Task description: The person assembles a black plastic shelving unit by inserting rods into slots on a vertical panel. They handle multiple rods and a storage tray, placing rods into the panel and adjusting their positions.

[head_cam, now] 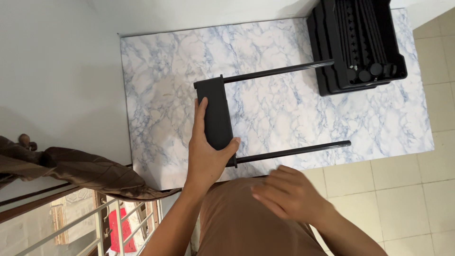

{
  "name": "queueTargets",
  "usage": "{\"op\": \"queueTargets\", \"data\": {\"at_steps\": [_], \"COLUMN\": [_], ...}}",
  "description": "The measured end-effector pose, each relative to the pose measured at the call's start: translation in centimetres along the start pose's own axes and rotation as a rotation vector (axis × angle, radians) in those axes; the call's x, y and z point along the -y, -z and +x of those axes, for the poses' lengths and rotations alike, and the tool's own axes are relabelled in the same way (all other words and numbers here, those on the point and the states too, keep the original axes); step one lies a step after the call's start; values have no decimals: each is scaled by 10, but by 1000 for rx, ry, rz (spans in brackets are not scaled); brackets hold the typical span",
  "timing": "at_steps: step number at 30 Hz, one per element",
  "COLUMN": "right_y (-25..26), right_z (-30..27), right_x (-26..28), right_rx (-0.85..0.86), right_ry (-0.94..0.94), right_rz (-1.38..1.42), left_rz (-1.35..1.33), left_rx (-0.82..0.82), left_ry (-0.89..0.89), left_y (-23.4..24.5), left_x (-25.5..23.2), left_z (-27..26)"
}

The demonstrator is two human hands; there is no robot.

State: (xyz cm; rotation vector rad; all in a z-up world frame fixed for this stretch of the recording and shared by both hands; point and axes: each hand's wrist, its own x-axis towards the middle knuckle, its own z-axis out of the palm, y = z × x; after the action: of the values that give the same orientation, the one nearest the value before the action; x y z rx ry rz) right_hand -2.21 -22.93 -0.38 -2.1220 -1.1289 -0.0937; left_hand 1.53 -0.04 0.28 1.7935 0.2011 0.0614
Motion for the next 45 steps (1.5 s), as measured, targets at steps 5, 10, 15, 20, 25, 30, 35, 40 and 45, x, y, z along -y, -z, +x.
{"op": "queueTargets", "data": {"at_steps": [5, 10, 15, 20, 25, 30, 35, 40, 45], "right_y": [-51, -92, -106, -91, -76, -65, -52, -40, -36], "right_z": [13, 11, 11, 23, 40, 48, 55, 71, 84], "right_x": [-10, -27, -43, -33, -17, -19, -24, -37, -55], "right_rx": [63, -38, -82, -139, -149, -185, -136, -173, -144], "right_ry": [-642, -449, -374, -147, -92, -169, -303, -406, -442], "right_rz": [309, 143, 74, 25, 9, 98, 224, 427, 648], "left_rz": [-12, -23, 23, -50, -324, -269, -298, 25, 22], "left_rx": [47, 74, 115, 189, 255, 218, 249, 175, 124], "left_ry": [-8, -8, 3, 21, -88, -118, -127, -241, -263], "left_y": [0, 4, 5, 15, 27, 28, 7, -5, -8], "left_x": [-7, -12, -16, -14, -2, 19, 44, 75, 88], "left_z": [12, 22, 29, 33, 37, 21, -16, -39, -49]}}
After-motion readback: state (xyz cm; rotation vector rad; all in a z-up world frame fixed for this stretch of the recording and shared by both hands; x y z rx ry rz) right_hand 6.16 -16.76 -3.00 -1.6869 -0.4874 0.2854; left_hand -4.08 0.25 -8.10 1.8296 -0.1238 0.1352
